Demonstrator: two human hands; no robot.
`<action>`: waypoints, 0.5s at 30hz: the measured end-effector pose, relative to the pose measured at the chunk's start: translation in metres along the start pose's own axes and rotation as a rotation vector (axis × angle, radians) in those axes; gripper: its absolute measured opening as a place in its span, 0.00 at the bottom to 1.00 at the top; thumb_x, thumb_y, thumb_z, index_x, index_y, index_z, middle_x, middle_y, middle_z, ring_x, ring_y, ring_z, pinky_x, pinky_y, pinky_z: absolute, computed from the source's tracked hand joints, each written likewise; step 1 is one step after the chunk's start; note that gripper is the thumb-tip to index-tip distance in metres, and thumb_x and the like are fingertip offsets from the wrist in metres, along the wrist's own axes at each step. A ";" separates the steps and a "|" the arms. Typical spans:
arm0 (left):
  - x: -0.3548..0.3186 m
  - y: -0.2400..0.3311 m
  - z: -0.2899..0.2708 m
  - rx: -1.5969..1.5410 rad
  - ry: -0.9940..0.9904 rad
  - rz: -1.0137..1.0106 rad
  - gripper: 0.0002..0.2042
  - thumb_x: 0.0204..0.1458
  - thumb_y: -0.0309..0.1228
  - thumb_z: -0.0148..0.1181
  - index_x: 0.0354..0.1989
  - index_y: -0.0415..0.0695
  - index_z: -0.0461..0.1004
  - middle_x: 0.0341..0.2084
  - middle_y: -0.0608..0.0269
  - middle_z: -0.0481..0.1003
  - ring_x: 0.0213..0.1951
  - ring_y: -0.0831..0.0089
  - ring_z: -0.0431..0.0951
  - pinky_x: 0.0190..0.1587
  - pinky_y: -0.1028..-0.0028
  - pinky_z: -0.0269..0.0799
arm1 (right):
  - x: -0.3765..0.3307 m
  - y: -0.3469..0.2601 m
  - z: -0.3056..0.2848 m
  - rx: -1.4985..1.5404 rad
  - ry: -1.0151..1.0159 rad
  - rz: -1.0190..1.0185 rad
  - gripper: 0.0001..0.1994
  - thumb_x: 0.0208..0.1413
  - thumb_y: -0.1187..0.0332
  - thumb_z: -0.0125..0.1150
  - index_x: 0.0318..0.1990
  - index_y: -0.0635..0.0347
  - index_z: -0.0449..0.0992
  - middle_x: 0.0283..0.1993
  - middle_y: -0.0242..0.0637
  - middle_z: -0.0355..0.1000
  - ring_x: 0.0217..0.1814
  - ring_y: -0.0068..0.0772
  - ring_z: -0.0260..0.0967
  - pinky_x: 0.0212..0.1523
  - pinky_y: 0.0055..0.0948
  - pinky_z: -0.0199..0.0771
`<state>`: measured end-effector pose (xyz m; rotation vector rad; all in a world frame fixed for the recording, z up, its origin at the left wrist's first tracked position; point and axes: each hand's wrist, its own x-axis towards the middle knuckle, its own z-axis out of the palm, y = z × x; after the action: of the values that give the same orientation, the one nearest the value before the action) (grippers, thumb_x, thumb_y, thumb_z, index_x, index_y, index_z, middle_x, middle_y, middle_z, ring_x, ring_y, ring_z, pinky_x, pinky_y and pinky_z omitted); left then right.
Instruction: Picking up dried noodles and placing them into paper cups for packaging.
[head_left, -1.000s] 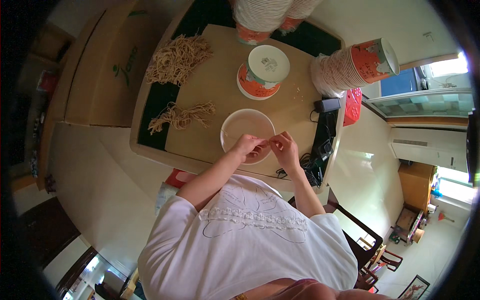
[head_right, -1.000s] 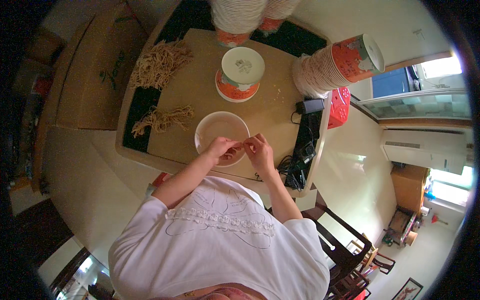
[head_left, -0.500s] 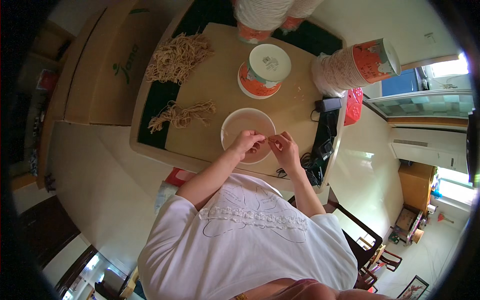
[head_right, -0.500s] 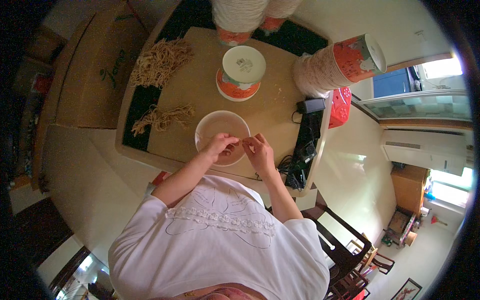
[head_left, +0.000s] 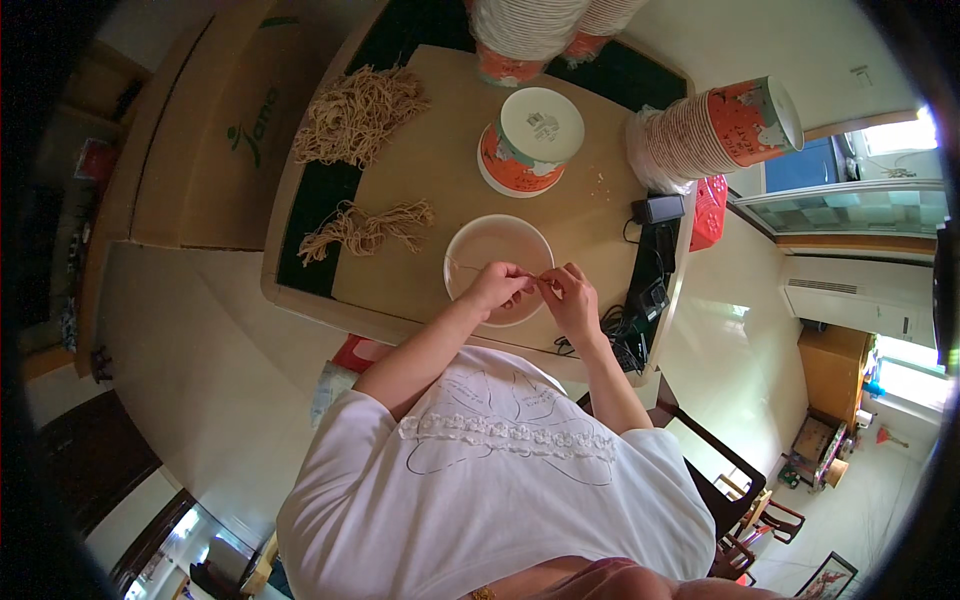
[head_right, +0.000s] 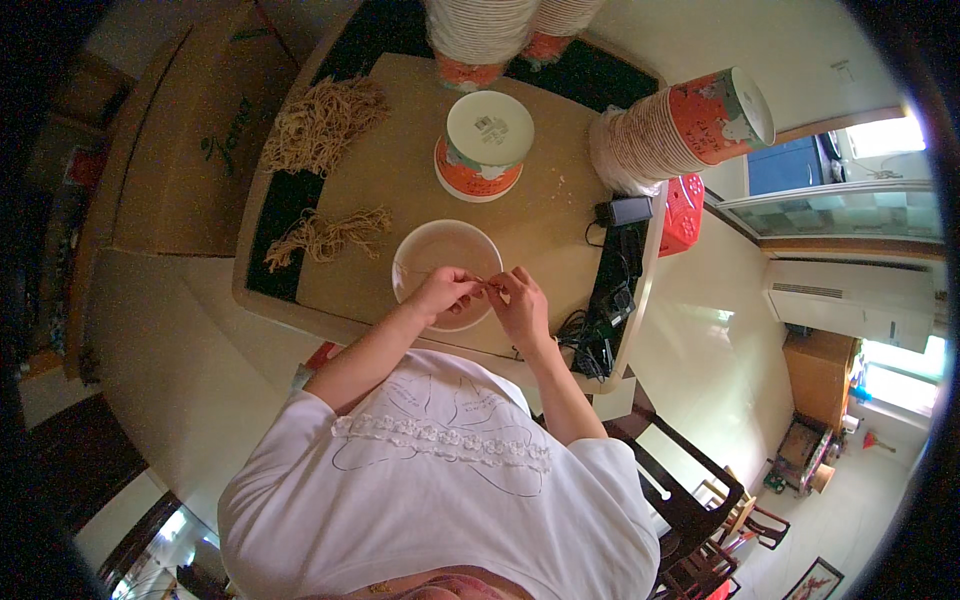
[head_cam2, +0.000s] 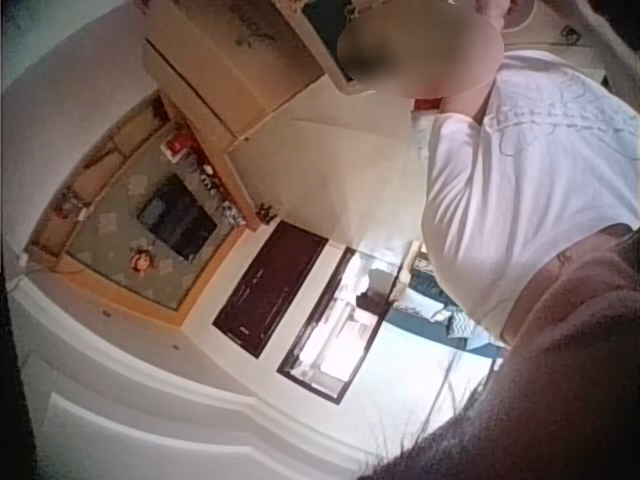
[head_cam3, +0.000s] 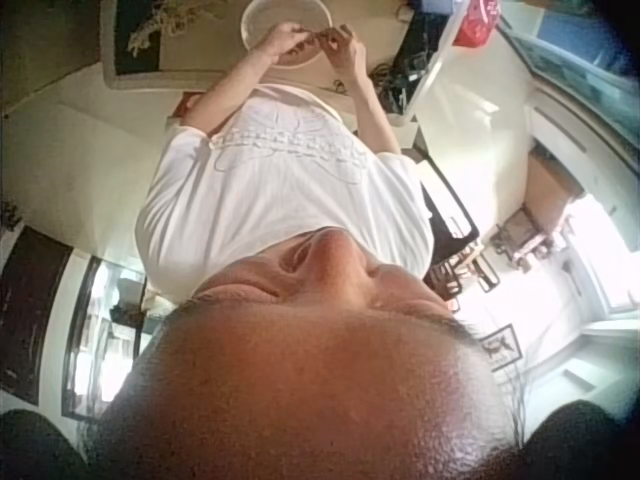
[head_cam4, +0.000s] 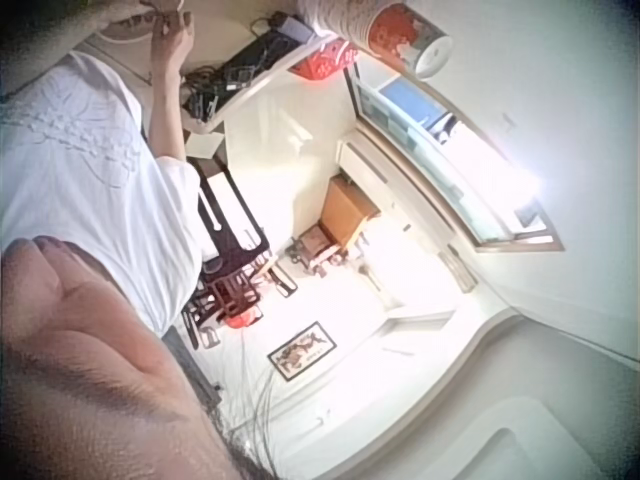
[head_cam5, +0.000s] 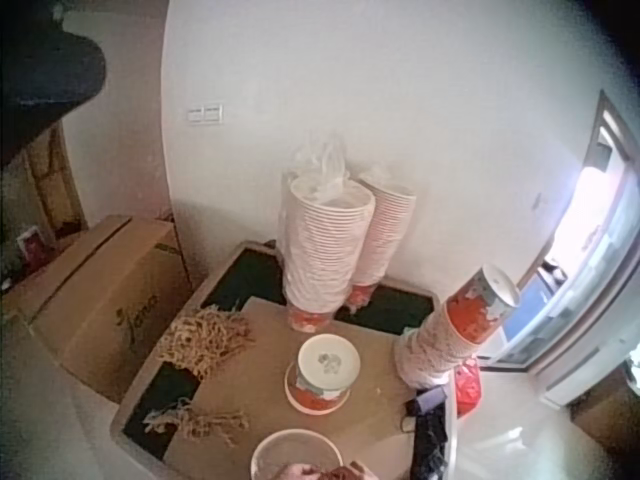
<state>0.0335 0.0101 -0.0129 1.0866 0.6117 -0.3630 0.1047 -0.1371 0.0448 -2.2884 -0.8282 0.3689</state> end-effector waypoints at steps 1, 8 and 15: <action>0.002 -0.002 -0.001 0.000 -0.001 -0.001 0.06 0.52 0.31 0.55 0.34 0.43 0.76 0.23 0.69 0.76 0.20 0.85 0.70 0.19 0.82 0.64 | 0.000 -0.001 -0.001 0.020 -0.006 0.007 0.04 0.46 0.71 0.60 0.32 0.57 0.76 0.30 0.40 0.69 0.31 0.42 0.70 0.32 0.34 0.71; -0.001 0.005 0.001 0.117 0.020 0.069 0.06 0.53 0.30 0.55 0.36 0.44 0.77 0.24 0.72 0.75 0.21 0.86 0.70 0.21 0.84 0.64 | 0.000 0.006 0.001 0.034 -0.030 -0.005 0.04 0.45 0.72 0.59 0.31 0.56 0.76 0.31 0.40 0.69 0.33 0.43 0.70 0.33 0.36 0.70; -0.003 0.007 0.005 0.143 -0.036 0.095 0.07 0.52 0.29 0.57 0.37 0.44 0.77 0.24 0.72 0.75 0.21 0.87 0.70 0.20 0.85 0.64 | 0.000 0.001 -0.002 -0.031 -0.015 -0.039 0.04 0.45 0.72 0.60 0.29 0.60 0.74 0.29 0.39 0.69 0.30 0.38 0.71 0.32 0.31 0.72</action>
<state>0.0370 0.0091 -0.0046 1.2387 0.5063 -0.3469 0.1058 -0.1387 0.0460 -2.2971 -0.8906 0.3585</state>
